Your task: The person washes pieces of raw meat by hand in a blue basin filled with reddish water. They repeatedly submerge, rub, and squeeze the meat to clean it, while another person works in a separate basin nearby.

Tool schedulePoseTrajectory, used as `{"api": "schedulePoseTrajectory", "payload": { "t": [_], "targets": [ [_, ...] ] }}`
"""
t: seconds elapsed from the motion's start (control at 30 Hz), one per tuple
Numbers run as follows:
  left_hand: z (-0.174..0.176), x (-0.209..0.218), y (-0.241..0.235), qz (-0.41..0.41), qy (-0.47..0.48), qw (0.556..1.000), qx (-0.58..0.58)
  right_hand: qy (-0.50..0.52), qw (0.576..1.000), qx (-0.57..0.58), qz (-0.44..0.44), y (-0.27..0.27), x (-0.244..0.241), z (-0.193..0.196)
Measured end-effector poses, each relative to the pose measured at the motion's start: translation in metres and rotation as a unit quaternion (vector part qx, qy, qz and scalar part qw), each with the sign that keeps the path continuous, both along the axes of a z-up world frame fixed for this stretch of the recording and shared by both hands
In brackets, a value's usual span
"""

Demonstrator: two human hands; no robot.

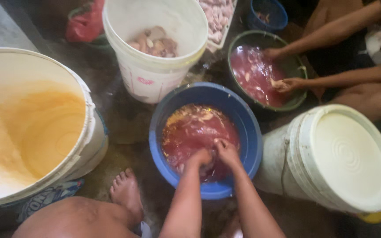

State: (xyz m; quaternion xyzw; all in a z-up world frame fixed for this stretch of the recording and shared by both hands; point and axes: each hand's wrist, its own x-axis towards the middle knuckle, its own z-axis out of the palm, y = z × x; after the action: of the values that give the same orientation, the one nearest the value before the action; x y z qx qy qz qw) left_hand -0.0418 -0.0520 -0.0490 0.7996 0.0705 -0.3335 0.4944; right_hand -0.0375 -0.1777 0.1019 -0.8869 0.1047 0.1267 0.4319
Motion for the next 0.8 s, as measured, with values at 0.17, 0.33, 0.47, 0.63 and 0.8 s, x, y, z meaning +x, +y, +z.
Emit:
{"api": "schedulePoseTrajectory", "payload": {
  "t": [0.17,0.33,0.47,0.63,0.8],
  "targets": [
    [0.012,0.032,0.002,0.207,0.047,0.932,-0.295,-0.066,0.989,0.063,-0.113,-0.015,-0.006,-0.048],
    [0.032,0.032,0.013,0.247,-0.164,0.933,-0.203,0.063,0.975,0.206,-0.063,0.016,-0.017,-0.043],
    [0.054,0.032,0.018,0.209,-0.095,0.948,-0.222,0.073,0.959,0.257,-0.096,0.024,-0.016,-0.031],
    [0.093,0.032,0.035,0.329,0.092,0.884,-0.318,0.038,0.897,0.424,-0.121,0.017,-0.012,-0.027],
    [0.109,0.032,0.048,0.221,0.008,0.892,-0.395,0.025,0.902,0.417,-0.112,0.005,-0.011,-0.029]
  ]
}}
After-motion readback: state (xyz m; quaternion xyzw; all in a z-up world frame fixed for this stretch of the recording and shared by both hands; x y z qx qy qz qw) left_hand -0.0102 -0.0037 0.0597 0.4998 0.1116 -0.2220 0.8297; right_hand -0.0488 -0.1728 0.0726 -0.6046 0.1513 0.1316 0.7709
